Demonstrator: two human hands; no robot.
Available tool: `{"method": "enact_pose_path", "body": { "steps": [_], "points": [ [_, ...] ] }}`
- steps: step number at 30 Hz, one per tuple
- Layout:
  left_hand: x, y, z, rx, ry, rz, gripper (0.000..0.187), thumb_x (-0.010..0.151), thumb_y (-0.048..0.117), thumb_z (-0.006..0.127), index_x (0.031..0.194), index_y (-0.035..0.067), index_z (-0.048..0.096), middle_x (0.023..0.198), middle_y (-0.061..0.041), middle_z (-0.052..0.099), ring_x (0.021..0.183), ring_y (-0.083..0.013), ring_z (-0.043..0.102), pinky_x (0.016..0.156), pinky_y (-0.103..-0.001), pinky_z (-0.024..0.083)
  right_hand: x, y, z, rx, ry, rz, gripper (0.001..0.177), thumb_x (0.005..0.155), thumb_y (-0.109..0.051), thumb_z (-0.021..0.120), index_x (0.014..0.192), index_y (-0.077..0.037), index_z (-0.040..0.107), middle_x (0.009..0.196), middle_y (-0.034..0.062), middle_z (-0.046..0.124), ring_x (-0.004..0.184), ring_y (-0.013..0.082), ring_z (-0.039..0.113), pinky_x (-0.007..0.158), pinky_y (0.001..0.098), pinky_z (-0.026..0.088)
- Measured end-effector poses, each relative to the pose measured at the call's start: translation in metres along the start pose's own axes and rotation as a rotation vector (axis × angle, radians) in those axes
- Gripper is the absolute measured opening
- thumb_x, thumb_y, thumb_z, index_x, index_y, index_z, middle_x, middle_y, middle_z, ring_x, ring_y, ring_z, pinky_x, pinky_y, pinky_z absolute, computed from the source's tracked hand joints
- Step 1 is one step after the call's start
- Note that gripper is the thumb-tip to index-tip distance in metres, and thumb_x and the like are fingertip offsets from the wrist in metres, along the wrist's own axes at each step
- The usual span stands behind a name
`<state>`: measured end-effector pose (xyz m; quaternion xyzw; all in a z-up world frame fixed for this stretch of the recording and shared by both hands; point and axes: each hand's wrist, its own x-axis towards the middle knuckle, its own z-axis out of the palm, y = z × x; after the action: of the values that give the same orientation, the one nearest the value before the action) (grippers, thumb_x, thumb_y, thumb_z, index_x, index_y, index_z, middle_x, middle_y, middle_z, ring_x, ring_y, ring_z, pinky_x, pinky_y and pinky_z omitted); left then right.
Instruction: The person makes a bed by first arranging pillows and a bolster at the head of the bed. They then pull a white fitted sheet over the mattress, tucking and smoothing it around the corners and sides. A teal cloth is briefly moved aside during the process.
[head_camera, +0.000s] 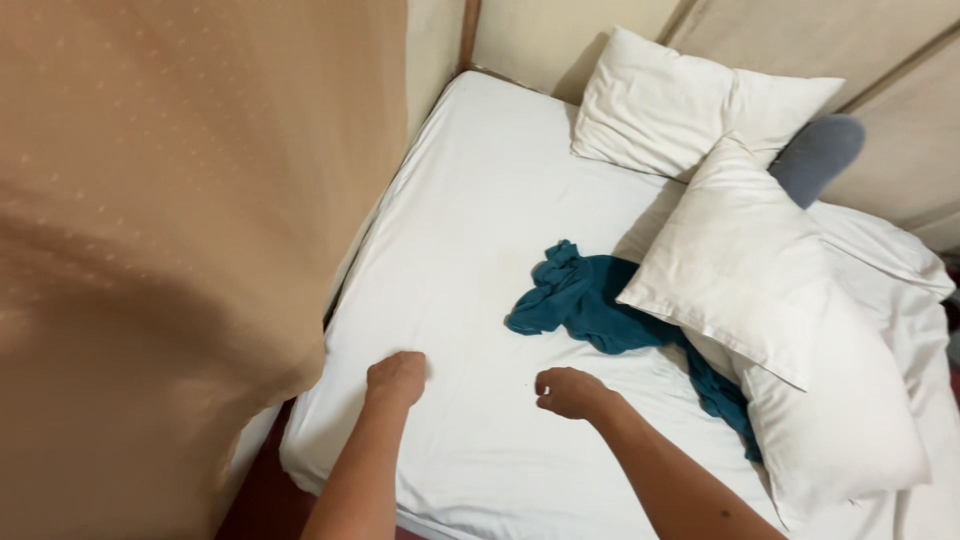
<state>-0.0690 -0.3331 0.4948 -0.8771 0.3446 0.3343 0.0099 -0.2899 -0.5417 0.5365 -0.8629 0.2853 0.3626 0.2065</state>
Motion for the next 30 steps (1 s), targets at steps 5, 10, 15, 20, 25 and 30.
{"method": "enact_pose_path", "body": {
  "steps": [5,10,15,20,25,30],
  "points": [
    [-0.010,0.011,-0.022,-0.004,0.018,-0.003,0.021,0.098,0.016,0.059,0.111,0.011,0.074,0.118,-0.010,0.072,0.113,-0.0291,0.067,0.094,-0.043,0.055,-0.010,-0.003,-0.021,-0.023,-0.018,-0.008,0.031,0.091,-0.032,0.068,0.119,-0.020,0.070,0.129,0.0043,0.069,0.123,0.0271,0.062,0.101,0.0424,0.051],
    [-0.019,0.005,-0.019,-0.030,0.001,-0.057,0.021,0.098,0.022,0.062,0.112,0.011,0.072,0.119,-0.009,0.072,0.113,-0.0276,0.068,0.092,-0.042,0.056,-0.010,0.002,-0.028,-0.044,-0.010,-0.042,0.031,0.092,-0.032,0.068,0.121,-0.020,0.069,0.129,0.0051,0.068,0.122,0.0284,0.062,0.099,0.0430,0.052],
    [-0.013,-0.011,-0.018,-0.053,-0.014,-0.097,0.020,0.100,0.022,0.060,0.111,0.012,0.074,0.118,-0.009,0.073,0.112,-0.0277,0.070,0.091,-0.042,0.057,0.007,-0.018,-0.034,-0.071,-0.025,-0.022,0.031,0.093,-0.031,0.067,0.122,-0.020,0.068,0.126,0.0052,0.069,0.121,0.0276,0.064,0.097,0.0432,0.053],
    [0.002,-0.027,-0.042,-0.057,-0.007,-0.084,0.021,0.100,0.024,0.061,0.109,0.013,0.075,0.118,-0.011,0.073,0.110,-0.0284,0.070,0.091,-0.041,0.057,0.031,-0.062,-0.051,-0.110,0.055,-0.205,0.032,0.092,-0.032,0.070,0.120,-0.017,0.070,0.125,0.0074,0.069,0.119,0.0302,0.063,0.098,0.0434,0.051],
    [0.015,-0.054,-0.078,-0.008,-0.008,-0.062,0.019,0.100,0.018,0.058,0.107,0.010,0.074,0.116,-0.010,0.075,0.108,-0.0281,0.072,0.087,-0.041,0.059,0.043,-0.108,-0.078,-0.005,0.046,-0.072,0.032,0.093,-0.029,0.067,0.123,-0.017,0.068,0.123,0.0071,0.070,0.116,0.0289,0.067,0.096,0.0430,0.054],
    [0.027,-0.071,-0.105,-0.019,0.061,-0.042,0.022,0.098,0.008,0.055,0.106,0.010,0.076,0.117,-0.012,0.074,0.109,-0.0301,0.071,0.087,-0.043,0.059,0.043,-0.134,-0.109,-0.056,0.092,-0.044,0.033,0.095,-0.029,0.065,0.125,-0.016,0.068,0.125,0.0085,0.070,0.118,0.0293,0.065,0.098,0.0426,0.054]
  ]
}}
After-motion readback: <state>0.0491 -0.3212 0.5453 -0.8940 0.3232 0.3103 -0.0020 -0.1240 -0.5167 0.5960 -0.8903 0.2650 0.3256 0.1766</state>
